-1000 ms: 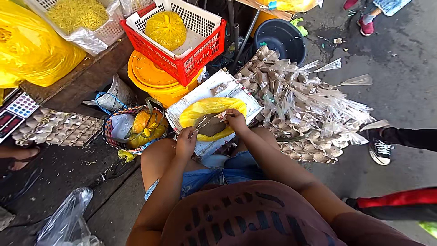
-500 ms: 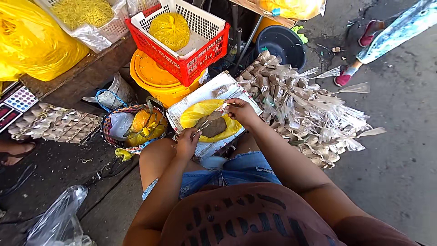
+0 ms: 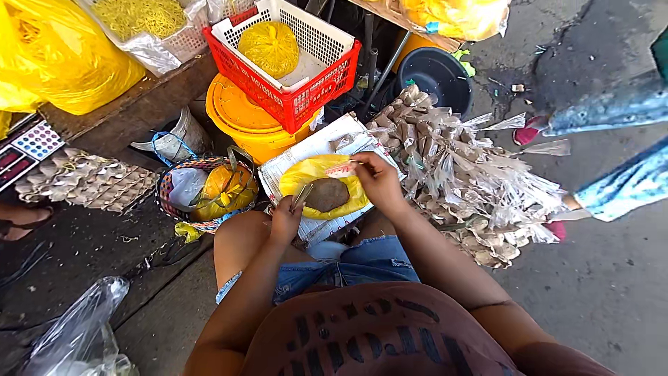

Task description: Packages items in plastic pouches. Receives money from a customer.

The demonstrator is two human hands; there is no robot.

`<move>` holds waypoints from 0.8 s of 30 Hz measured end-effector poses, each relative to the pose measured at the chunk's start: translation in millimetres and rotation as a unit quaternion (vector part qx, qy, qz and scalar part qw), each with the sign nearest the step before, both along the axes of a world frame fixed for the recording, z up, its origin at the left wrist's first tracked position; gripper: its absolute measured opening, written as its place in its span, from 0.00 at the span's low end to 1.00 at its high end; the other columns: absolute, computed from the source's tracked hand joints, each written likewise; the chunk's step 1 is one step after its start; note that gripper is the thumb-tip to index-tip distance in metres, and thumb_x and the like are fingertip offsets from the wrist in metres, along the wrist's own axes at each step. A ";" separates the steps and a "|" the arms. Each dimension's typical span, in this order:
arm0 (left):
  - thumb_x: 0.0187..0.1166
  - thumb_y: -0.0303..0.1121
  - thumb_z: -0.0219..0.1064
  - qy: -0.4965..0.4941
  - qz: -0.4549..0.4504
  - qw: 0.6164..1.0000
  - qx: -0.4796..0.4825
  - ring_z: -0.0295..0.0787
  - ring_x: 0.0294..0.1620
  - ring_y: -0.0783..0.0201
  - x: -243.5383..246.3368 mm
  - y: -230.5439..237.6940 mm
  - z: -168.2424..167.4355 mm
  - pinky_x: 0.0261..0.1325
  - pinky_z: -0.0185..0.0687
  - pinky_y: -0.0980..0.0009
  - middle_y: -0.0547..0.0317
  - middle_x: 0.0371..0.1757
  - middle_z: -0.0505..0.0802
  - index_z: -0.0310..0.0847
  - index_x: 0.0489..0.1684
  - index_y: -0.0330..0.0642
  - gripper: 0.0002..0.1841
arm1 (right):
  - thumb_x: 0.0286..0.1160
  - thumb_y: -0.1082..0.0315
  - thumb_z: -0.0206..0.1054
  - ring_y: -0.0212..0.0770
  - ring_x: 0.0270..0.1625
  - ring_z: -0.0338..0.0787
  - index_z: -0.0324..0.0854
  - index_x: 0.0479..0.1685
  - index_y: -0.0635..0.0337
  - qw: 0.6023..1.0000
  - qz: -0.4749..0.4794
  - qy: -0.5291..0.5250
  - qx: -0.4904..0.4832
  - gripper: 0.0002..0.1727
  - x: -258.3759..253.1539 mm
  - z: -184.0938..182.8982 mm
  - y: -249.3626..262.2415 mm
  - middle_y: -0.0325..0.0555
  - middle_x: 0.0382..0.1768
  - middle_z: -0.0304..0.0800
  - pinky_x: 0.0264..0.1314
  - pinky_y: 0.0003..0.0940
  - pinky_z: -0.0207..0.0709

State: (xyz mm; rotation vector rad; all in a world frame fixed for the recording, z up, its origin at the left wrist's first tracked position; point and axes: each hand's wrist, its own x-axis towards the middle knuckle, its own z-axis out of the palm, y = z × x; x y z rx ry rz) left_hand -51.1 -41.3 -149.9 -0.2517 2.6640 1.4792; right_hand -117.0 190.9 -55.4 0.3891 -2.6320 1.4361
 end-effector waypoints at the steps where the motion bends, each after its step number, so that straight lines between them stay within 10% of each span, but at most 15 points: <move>1: 0.85 0.36 0.65 -0.014 -0.004 1.000 0.005 0.90 0.55 0.54 -0.7 -0.9 -0.6 0.66 0.81 0.60 0.38 0.53 0.91 0.82 0.57 0.27 0.17 | 0.83 0.71 0.65 0.43 0.44 0.93 0.85 0.58 0.65 0.998 -0.036 -0.036 0.025 0.12 -2.1 -9.8 13.3 0.54 0.51 0.92 0.52 0.44 0.88; 6: 0.89 0.38 0.60 -0.067 -0.053 0.996 -0.019 0.90 0.53 0.52 -4.1 0.3 8.0 0.65 0.81 0.56 0.39 0.53 0.90 0.78 0.64 0.30 0.19 | 0.87 0.68 0.58 0.56 0.59 0.92 0.82 0.65 0.67 0.950 -0.102 -0.233 0.183 0.17 6.9 -67.9 50.8 0.60 0.56 0.92 0.67 0.56 0.79; 24: 0.89 0.39 0.60 -0.047 -0.061 0.995 -0.064 0.89 0.58 0.47 1.4 -3.6 9.6 0.69 0.79 0.53 0.36 0.56 0.90 0.80 0.63 0.28 0.20 | 0.84 0.73 0.61 0.40 0.48 0.89 0.79 0.64 0.72 0.947 -0.029 -0.320 0.012 0.15 -2.8 -66.6 6.6 0.58 0.53 0.89 0.56 0.36 0.81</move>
